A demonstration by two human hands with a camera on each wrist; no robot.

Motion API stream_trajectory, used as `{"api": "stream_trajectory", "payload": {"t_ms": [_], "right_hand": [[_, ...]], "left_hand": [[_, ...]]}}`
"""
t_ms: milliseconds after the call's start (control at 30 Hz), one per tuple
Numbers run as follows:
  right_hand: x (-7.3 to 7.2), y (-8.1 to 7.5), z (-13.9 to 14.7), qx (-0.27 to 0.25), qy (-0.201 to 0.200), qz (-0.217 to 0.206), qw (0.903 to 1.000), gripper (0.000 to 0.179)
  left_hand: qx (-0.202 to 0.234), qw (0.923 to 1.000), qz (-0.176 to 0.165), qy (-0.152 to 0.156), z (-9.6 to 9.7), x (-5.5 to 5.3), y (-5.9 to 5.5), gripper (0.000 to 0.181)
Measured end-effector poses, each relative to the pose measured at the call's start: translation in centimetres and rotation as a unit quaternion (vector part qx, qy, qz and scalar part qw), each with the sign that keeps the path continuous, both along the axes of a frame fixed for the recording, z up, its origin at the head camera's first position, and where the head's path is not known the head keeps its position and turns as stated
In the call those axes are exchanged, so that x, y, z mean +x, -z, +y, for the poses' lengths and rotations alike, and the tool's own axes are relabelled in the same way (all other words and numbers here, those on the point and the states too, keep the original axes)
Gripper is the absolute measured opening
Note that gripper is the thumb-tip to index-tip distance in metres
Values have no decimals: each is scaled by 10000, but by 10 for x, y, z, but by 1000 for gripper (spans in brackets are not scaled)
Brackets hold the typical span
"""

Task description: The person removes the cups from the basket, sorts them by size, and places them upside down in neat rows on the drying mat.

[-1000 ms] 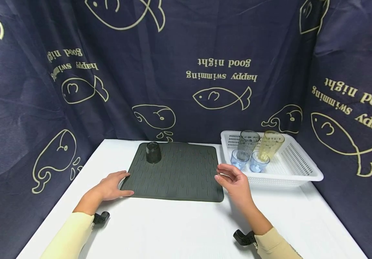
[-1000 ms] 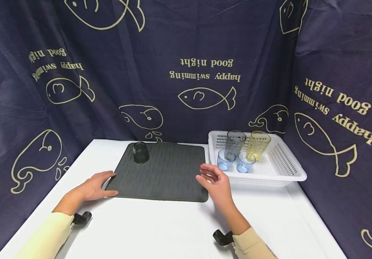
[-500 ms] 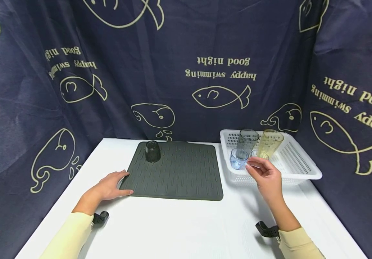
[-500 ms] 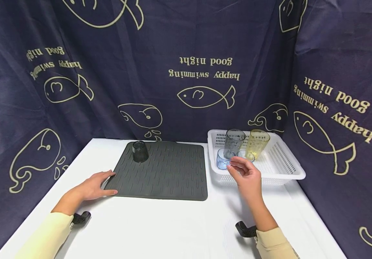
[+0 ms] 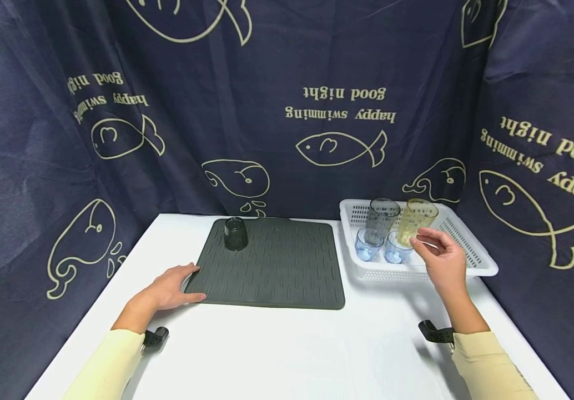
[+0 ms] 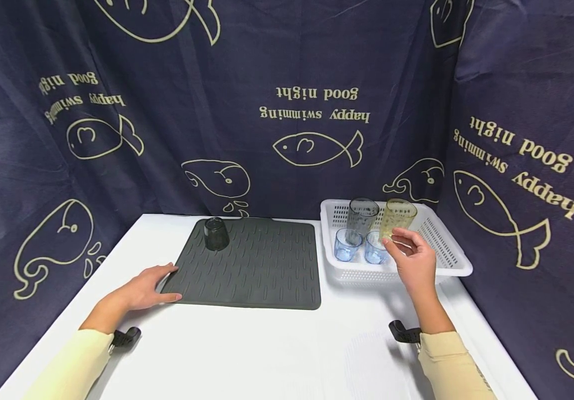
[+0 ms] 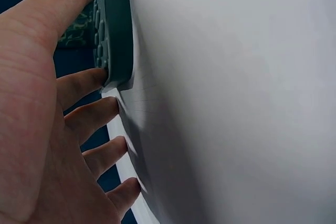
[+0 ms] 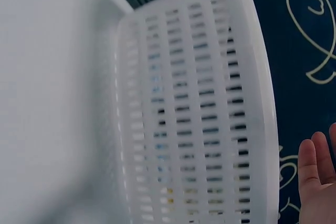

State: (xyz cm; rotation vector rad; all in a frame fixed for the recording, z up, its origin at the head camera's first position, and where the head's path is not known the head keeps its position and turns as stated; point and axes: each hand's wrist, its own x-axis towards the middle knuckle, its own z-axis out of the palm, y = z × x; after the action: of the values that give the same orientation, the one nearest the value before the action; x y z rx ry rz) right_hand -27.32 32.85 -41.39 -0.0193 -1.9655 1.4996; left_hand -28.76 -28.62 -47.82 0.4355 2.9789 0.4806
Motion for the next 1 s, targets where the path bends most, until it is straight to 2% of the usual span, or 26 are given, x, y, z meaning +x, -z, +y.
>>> {"api": "stream_trajectory", "payload": {"t_ms": [200,400,567,800,1000], "right_hand": [[-6,-3,14,149,186,-393,9989,41],[-14,-9,31,707,-123,-894,9934,47],[-18,-14,40,1226,-347,-1292,9834,57],[-26,-15,49,1618,-712,-1557,9719,68],[-34,-19,57,2111,-1017,-2079,9497,76]], "left_hand": [[7,10000,-28,-13,1,1,-1,95],[32,10000,19,10,1,0,0,95],[47,10000,30,3,1,0,0,95],[59,10000,35,11,1,1,-1,95],[100,9999,73,12,0,2,0,94]]}}
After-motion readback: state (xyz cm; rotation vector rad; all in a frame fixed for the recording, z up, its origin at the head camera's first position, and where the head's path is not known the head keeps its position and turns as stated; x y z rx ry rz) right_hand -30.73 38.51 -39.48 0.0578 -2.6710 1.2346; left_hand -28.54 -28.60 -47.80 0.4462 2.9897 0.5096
